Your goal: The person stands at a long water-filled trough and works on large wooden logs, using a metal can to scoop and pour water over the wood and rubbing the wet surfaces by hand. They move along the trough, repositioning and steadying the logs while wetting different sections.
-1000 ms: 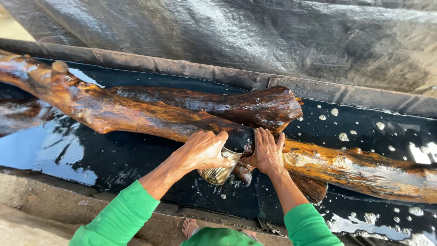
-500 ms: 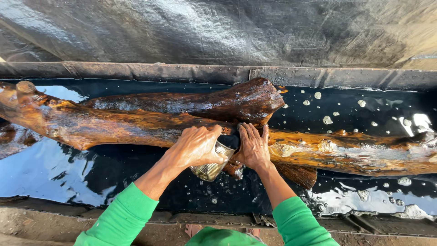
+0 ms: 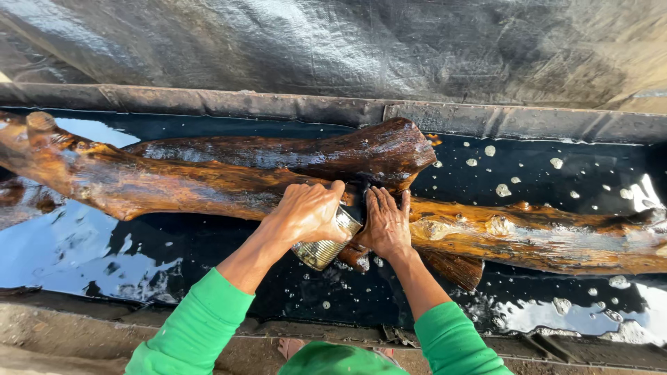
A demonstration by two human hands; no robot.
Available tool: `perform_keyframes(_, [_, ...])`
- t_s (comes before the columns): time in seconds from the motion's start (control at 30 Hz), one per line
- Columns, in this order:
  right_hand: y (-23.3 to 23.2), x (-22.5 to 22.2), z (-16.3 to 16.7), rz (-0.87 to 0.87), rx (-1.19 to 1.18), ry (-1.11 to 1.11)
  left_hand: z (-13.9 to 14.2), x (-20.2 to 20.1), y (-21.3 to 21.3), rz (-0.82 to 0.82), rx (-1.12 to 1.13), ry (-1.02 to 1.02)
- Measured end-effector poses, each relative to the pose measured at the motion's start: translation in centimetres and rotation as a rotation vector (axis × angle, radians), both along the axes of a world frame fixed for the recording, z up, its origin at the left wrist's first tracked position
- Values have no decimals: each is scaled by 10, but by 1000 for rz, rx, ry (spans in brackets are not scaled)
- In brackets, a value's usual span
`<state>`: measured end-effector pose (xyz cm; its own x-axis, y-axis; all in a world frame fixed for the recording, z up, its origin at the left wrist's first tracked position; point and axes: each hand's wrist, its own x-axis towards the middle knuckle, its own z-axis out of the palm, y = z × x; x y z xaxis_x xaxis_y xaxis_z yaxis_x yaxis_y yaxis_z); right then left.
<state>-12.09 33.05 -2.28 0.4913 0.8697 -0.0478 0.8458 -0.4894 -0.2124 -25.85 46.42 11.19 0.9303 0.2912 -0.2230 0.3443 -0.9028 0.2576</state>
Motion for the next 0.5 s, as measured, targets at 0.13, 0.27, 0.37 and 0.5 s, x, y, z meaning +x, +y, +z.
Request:
perform_keyframes(0.13, [2, 0, -1, 13, 19, -32, -2, 0, -1, -1, 47, -54])
perform_keyframes(0.27, [3, -1, -2, 9, 20, -35, -2, 1, 0, 9, 78, -55])
perform_keyframes(0.37, [2, -4, 0, -1, 9, -26, -2, 5, -2, 2, 111, -57])
perform_keyframes(0.5, [0, -6, 3, 2, 18, -17, -3, 11, -4, 1, 127, -60])
